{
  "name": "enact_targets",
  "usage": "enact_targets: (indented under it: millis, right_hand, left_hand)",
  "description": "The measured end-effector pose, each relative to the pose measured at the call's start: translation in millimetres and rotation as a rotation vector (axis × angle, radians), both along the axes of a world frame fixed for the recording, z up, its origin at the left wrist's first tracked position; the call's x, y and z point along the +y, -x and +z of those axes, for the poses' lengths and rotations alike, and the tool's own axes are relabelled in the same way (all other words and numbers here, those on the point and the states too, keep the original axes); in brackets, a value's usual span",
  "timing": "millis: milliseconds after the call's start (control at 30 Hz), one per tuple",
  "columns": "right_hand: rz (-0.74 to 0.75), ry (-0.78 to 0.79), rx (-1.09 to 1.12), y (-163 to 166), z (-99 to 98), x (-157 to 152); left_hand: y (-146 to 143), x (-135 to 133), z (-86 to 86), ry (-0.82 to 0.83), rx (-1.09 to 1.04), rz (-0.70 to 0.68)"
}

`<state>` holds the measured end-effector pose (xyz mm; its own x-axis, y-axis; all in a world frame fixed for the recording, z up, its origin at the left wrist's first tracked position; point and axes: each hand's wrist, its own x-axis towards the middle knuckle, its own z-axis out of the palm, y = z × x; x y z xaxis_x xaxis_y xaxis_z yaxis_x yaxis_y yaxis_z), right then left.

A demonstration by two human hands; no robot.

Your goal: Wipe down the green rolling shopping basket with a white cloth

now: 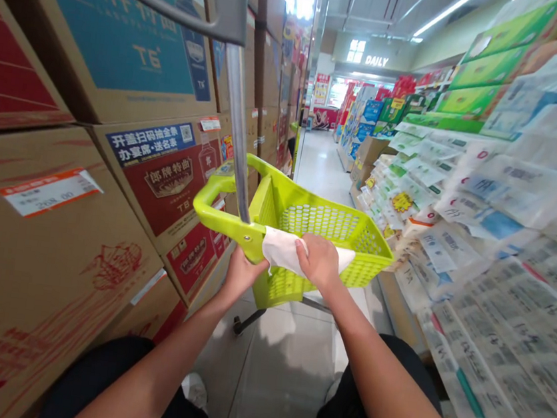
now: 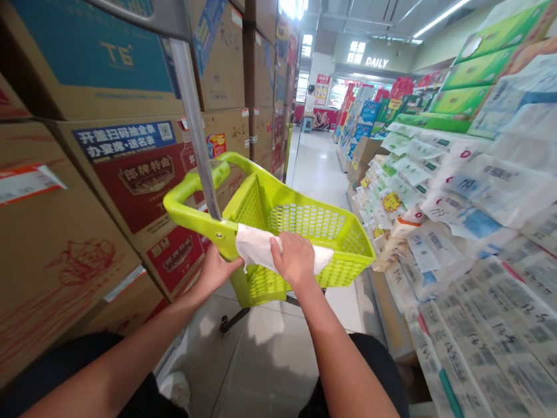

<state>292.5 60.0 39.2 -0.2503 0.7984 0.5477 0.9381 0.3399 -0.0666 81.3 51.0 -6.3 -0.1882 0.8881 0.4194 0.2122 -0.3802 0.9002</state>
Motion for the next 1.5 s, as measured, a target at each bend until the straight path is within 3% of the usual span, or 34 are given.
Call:
enact_targets:
  millis: [133,300,400,500,733,833,1000,1200,1300,1400,1500]
  right_hand:
    - [-0.078,0.064,-0.041,-33,-6.7,6]
    - [-0.34,0.14,-0.038,-110,-16.9,14]
    - [-0.475,0.174,-0.002,-140,-19.3,17]
    - [-0.484,0.148,0.009,-131,-18.0,17]
    - [-0.134,0.041,0.055,-27,-5.7,5]
    - [-0.057,-0.019,0.065,-6,-3.1,1]
    - [-0.058,0.058,-0.013,-27,-7.2,4]
    - [-0.312,0.126,-0.053,-91,-16.2,15]
    - [-0.405,0.166,-0.015,-112,-16.8,17]
    - [-0.376,0.155,0.02,-112,-15.7,17]
    - [-0.29,0.097,0.055,-88,-13.8,13]
  left_hand:
    - [12,8,0.9,0.035,0.078,0.082]
    - [17,14,-1.4,0.059,0.133,0.136]
    - [16,14,-3.9,0.053,0.113,0.108]
    - [13,13,-8.0,0.014,0.075,0.083]
    - [12,12,-14.1,0.025,0.015,0.03]
    - [15,11,-9.6,0.006,0.072,0.034]
    - [14,7,-0.7,0.048,0.148,0.182]
    - [9,7,0.8,0.086,0.152,0.276]
    - [11,8,-1.8,0.071,0.151,0.248]
    - [13,9,-6.5,0.042,0.136,0.177]
    - [16,10,-11.6,0.045,0.122,0.138]
